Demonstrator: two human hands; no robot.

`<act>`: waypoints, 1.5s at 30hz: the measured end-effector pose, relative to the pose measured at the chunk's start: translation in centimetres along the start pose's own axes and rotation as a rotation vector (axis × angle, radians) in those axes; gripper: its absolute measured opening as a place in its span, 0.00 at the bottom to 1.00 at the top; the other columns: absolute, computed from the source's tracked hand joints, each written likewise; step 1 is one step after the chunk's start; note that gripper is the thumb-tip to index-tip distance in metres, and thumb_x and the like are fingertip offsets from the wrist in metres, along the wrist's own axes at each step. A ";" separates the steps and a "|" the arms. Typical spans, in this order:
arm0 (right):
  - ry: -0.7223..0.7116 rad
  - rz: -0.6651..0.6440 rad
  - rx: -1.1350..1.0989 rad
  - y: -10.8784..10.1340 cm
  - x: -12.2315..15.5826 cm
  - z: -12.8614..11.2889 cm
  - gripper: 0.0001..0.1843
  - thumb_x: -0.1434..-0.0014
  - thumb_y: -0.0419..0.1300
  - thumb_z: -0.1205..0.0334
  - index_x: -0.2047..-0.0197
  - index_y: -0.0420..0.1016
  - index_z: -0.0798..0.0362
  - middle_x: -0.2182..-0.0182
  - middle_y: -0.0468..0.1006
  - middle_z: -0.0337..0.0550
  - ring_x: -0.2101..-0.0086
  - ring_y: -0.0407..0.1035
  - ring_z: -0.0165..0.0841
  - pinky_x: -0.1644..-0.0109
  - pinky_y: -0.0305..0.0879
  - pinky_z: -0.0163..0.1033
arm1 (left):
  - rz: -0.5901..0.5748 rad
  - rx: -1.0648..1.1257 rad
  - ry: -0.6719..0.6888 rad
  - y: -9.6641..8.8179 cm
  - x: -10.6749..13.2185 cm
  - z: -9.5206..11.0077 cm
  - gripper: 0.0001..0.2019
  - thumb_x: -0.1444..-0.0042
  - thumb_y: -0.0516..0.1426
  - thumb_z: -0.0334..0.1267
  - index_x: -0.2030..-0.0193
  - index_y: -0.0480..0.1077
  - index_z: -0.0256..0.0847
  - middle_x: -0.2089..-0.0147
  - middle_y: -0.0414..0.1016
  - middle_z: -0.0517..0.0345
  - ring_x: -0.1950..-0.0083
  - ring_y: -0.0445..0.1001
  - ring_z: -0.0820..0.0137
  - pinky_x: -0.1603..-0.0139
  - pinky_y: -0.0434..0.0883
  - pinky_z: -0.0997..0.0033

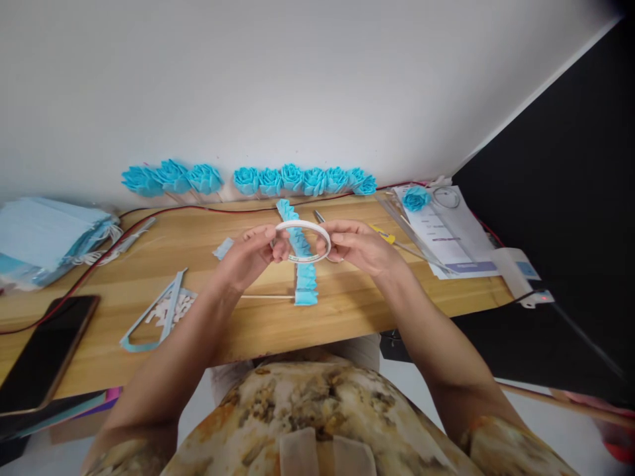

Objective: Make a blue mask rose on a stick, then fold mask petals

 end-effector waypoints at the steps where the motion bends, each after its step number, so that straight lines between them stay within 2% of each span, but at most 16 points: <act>1: -0.020 -0.002 -0.004 0.2 0.0 0.3 0.17 0.48 0.72 0.52 0.60 0.81 0.55 0.69 0.80 0.43 0.72 0.69 0.27 0.73 0.59 0.31 | 0.000 0.033 0.016 0.0 0.1 0.1 0.17 0.48 0.67 0.51 0.67 0.76 0.36 0.79 0.68 0.60 0.72 0.70 0.69 0.67 0.67 0.69; 5: -0.083 0.002 -0.009 0.9 0.1 1.6 0.19 0.47 0.72 0.46 0.62 0.80 0.52 0.70 0.79 0.40 0.72 0.68 0.27 0.70 0.64 0.33 | -0.082 0.057 0.036 -0.1 0.8 0.3 0.18 0.44 0.63 0.52 0.71 0.73 0.38 0.76 0.69 0.58 0.68 0.72 0.67 0.62 0.70 0.65; 8: -0.097 -0.008 0.044 0.9 0.2 1.8 0.20 0.46 0.72 0.43 0.62 0.80 0.52 0.72 0.77 0.38 0.72 0.67 0.27 0.68 0.65 0.34 | -0.162 0.017 0.014 -0.2 1.3 0.3 0.18 0.42 0.62 0.51 0.73 0.74 0.36 0.74 0.72 0.53 0.64 0.74 0.63 0.59 0.70 0.63; 12: -0.140 0.007 0.262 0.8 0.5 0.6 0.20 0.44 0.70 0.43 0.63 0.82 0.53 0.74 0.76 0.39 0.76 0.63 0.26 0.71 0.60 0.34 | -0.212 -0.075 -0.039 -0.6 1.8 0.4 0.14 0.46 0.66 0.47 0.69 0.78 0.36 0.75 0.75 0.54 0.66 0.75 0.63 0.59 0.70 0.63; 16: -0.161 0.010 0.463 1.0 0.9 -1.2 0.16 0.41 0.69 0.47 0.62 0.84 0.52 0.72 0.79 0.41 0.74 0.67 0.28 0.69 0.62 0.36 | -0.281 -0.291 -0.055 -0.5 1.9 1.0 0.14 0.41 0.64 0.48 0.65 0.80 0.36 0.69 0.79 0.52 0.64 0.76 0.66 0.56 0.70 0.66; 20: -0.208 0.008 0.672 1.7 1.2 -2.4 0.13 0.39 0.66 0.50 0.60 0.85 0.50 0.70 0.81 0.42 0.70 0.71 0.32 0.65 0.64 0.38 | -0.254 -0.399 -0.043 0.1 1.8 1.7 0.13 0.39 0.63 0.47 0.64 0.80 0.37 0.67 0.80 0.52 0.62 0.76 0.67 0.56 0.70 0.67; 24: -0.286 -0.016 0.860 2.6 1.3 -2.9 0.10 0.36 0.64 0.54 0.60 0.86 0.48 0.69 0.82 0.41 0.69 0.71 0.32 0.65 0.62 0.38 | -0.187 -0.427 -0.047 0.8 1.6 1.7 0.10 0.42 0.64 0.43 0.66 0.79 0.37 0.69 0.79 0.55 0.65 0.75 0.69 0.59 0.70 0.69; 28: -0.280 -0.008 0.968 3.2 1.2 -3.1 0.10 0.35 0.63 0.56 0.60 0.86 0.48 0.69 0.81 0.40 0.69 0.69 0.32 0.65 0.60 0.38 | -0.117 -0.449 -0.050 0.9 1.2 1.1 0.10 0.44 0.64 0.41 0.71 0.78 0.37 0.73 0.75 0.58 0.69 0.71 0.72 0.63 0.66 0.71; 31: -0.236 0.077 0.879 2.3 1.3 -2.6 0.13 0.35 0.63 0.51 0.56 0.86 0.47 0.70 0.80 0.40 0.72 0.66 0.30 0.68 0.58 0.37 | -0.087 -0.336 -0.017 0.6 1.1 0.6 0.12 0.46 0.66 0.43 0.73 0.77 0.36 0.75 0.73 0.58 0.71 0.68 0.73 0.65 0.64 0.70; 34: -0.213 0.134 0.638 0.5 1.4 -1.3 0.19 0.36 0.62 0.43 0.54 0.84 0.47 0.70 0.79 0.39 0.73 0.66 0.30 0.69 0.61 0.37 | -0.105 -0.091 0.045 0.4 1.2 0.4 0.15 0.47 0.67 0.47 0.73 0.76 0.36 0.78 0.70 0.58 0.71 0.69 0.70 0.64 0.66 0.67; 36: -0.217 0.095 0.479 -0.3 1.3 0.0 0.21 0.39 0.64 0.39 0.57 0.84 0.49 0.69 0.80 0.41 0.73 0.68 0.31 0.67 0.64 0.38 | -0.136 -0.004 0.066 0.4 1.3 0.2 0.17 0.47 0.66 0.49 0.74 0.74 0.37 0.79 0.68 0.58 0.70 0.70 0.67 0.63 0.67 0.65; 39: -0.273 0.018 0.323 -0.3 0.9 1.3 0.24 0.41 0.64 0.36 0.64 0.81 0.50 0.71 0.79 0.42 0.70 0.71 0.34 0.63 0.68 0.42 | -0.167 0.032 0.063 0.5 1.3 -0.1 0.19 0.49 0.67 0.51 0.76 0.72 0.37 0.79 0.67 0.57 0.69 0.72 0.65 0.62 0.69 0.63; 42: -0.323 -0.009 0.287 0.3 0.8 1.6 0.24 0.40 0.63 0.36 0.68 0.78 0.50 0.74 0.76 0.41 0.68 0.72 0.36 0.61 0.68 0.43 | -0.185 0.054 0.022 0.6 1.3 -0.3 0.19 0.50 0.68 0.53 0.76 0.75 0.38 0.80 0.68 0.57 0.68 0.73 0.63 0.62 0.69 0.62; 45: -0.316 -0.002 0.338 0.3 1.0 1.2 0.23 0.38 0.63 0.38 0.68 0.77 0.51 0.75 0.75 0.40 0.70 0.69 0.34 0.61 0.66 0.42 | -0.226 0.025 -0.027 0.6 1.5 -0.2 0.15 0.50 0.69 0.49 0.71 0.79 0.37 0.79 0.72 0.56 0.69 0.74 0.64 0.61 0.70 0.62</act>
Point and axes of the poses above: each hand's wrist, its own x-axis away from the middle knuckle, its own y-axis out of the palm, z = x × y, the point moved 1 cm from there along -x, towards the middle knuckle
